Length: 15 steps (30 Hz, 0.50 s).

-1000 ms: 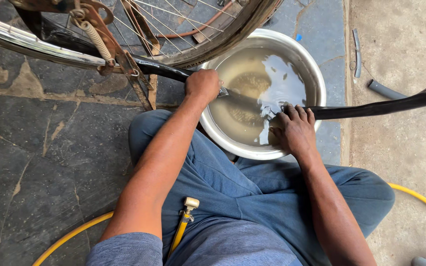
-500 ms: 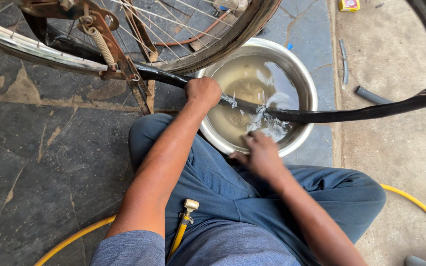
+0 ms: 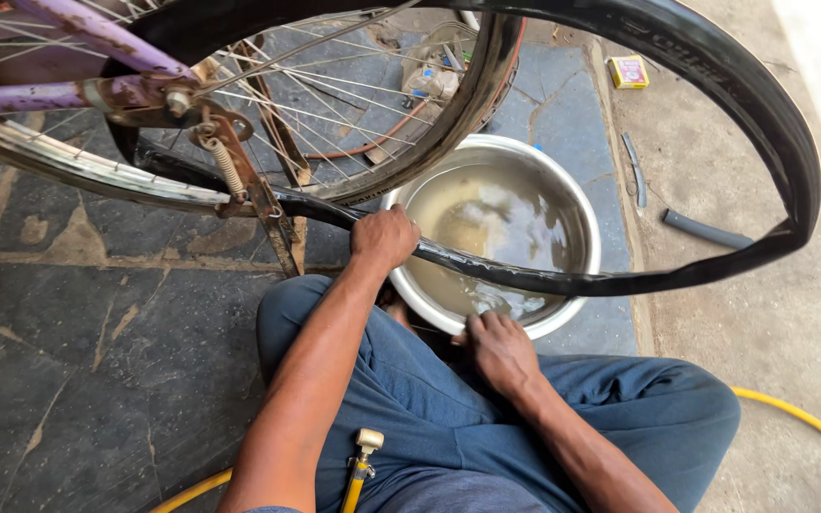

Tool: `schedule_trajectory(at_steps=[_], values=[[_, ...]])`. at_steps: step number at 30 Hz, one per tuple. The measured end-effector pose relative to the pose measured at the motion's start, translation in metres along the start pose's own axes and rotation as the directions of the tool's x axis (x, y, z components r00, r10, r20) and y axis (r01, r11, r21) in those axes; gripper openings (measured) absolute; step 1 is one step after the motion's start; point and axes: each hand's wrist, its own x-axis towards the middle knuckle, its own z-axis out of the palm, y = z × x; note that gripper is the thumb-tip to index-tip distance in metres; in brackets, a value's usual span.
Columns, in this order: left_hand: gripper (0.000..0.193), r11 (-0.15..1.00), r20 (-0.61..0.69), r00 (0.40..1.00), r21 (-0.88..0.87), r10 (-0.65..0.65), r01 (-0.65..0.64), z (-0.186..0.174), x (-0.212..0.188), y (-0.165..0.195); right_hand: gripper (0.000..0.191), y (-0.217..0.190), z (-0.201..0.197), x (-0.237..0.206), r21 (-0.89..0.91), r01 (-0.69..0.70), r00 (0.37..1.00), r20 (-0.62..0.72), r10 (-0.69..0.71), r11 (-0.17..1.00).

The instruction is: The person removes a bicycle inner tube from the tire, dips it into a metal bowl of water to check for air bubbles, and then reinstalls the tube into the tire. The person works on the rear wheel of a purple bicycle.

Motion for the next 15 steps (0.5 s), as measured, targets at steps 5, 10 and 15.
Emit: schedule_trajectory(at_steps=[5, 10, 15], values=[[0.040, 0.998, -0.049, 0.999, -0.055, 0.005, -0.008, -0.018, -0.017, 0.003, 0.030, 0.034, -0.001, -0.007, -0.022, 0.035, 0.988, -0.149, -0.038, 0.999], [0.041, 0.997, -0.071, 0.997, -0.070, 0.013, -0.018, -0.027, -0.022, 0.001, 0.045, 0.061, -0.017, -0.009, -0.142, -0.081, 0.989, -0.136, 0.062, 0.987], [0.041, 0.998, -0.129, 0.991, -0.048, 0.032, -0.039, -0.028, -0.026, 0.000, 0.049, 0.087, -0.026, -0.012, -0.107, -0.137, 0.965, -0.239, 0.108, 0.985]])
